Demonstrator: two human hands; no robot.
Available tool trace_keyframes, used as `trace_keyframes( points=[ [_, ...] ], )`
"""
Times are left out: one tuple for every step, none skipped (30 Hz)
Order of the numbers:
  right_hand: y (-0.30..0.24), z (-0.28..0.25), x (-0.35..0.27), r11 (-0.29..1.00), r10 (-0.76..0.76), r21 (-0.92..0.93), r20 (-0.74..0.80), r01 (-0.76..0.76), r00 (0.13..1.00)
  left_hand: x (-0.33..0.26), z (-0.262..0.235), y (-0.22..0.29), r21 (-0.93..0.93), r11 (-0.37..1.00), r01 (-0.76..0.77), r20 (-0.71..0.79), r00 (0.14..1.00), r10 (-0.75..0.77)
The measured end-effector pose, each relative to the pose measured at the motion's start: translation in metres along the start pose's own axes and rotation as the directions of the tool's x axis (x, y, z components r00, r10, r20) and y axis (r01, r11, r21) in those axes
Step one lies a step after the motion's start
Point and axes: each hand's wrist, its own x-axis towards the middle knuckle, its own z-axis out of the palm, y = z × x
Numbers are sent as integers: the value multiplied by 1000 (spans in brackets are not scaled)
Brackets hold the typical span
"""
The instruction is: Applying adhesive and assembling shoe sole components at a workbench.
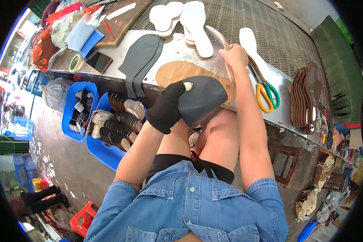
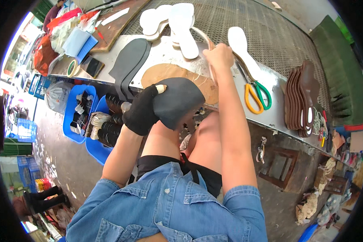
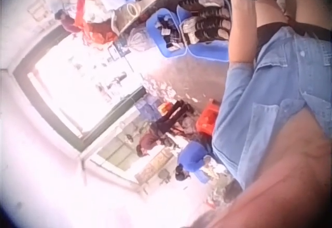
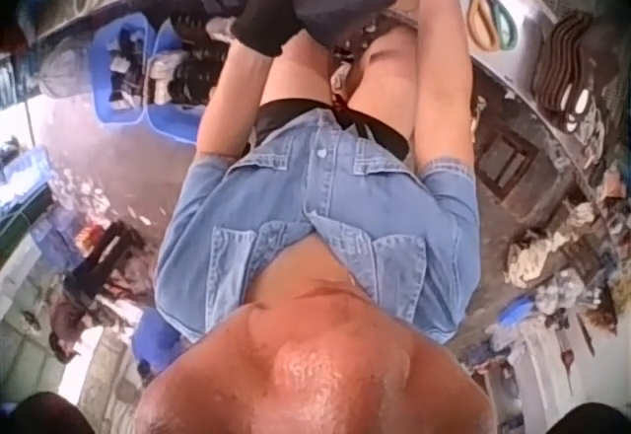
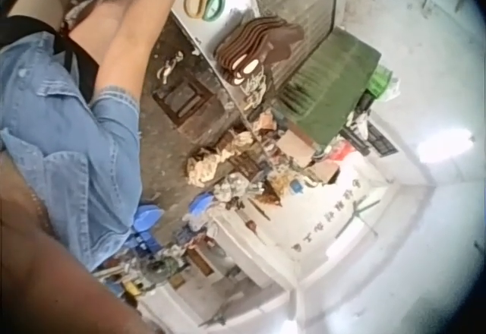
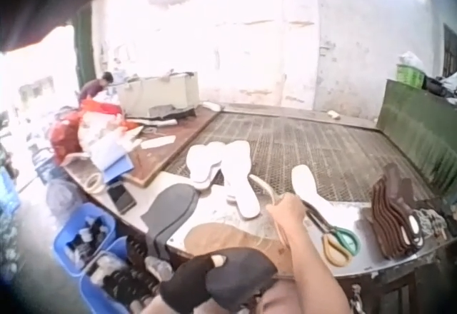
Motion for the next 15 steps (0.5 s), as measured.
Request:
trace_keyframes(
  points=[
    [16, -1, 5, 1000, -2, -1, 0, 2, 1000, 0, -2, 0, -1, 1000, -2, -1, 1000, 2],
    [40, -3, 11, 920, 26, 388, 81, -56, 996, 6, -2, 0, -181, 971, 155, -16, 987, -161],
    [53, -4, 14, 692, 15, 710, 170, -133, 985, 12, -4, -1, -354, 886, 299, -6, 947, -322],
    [43, -11, 2, 569, -32, 804, 230, -172, 973, 13, -16, -10, -362, 887, 288, -31, 947, -321],
    [31, -28, -20, 436, -88, 872, 287, -222, 954, 13, -30, -22, -142, 977, 157, -56, 984, -167],
    [29, -39, -41, 442, -91, 868, 294, -226, 952, 13, -36, -30, 85, 996, 20, -24, 1000, -18],
    [29, -48, -60, 427, -103, 890, 221, -158, 970, 13, -33, -19, 77, 997, 24, -21, 1000, -23],
    [30, -51, -76, 408, -116, 909, 150, -90, 982, 10, -24, 7, -132, 979, 156, 18, 988, -155],
    [33, -53, -89, 412, -114, 907, 151, -91, 982, 8, -20, 23, -327, 902, 284, 85, 959, -271],
    [36, -55, -102, 470, -120, 882, 103, -35, 987, 9, -21, 25, -301, 908, 290, 87, 957, -277],
    [40, -55, -108, 525, -130, 851, 57, 20, 990, 11, -24, 23, -303, 905, 297, 96, 955, -281],
    [58, -51, -108, 542, -199, 839, 71, 50, 977, 15, -26, 20, -125, 974, 188, 91, 980, -178],
    [64, -47, -109, 546, -191, 836, 68, 49, 979, 17, -25, 19, 58, 996, 68, 101, 992, -74],
    [69, -44, -109, 551, -165, 834, 95, 12, 982, 19, -18, 18, -463, 839, 285, 61, 955, -291],
    [68, -43, -109, 554, -142, 832, 122, -23, 982, 24, -26, 10, -345, 902, 261, 78, 965, -249]
  ],
)
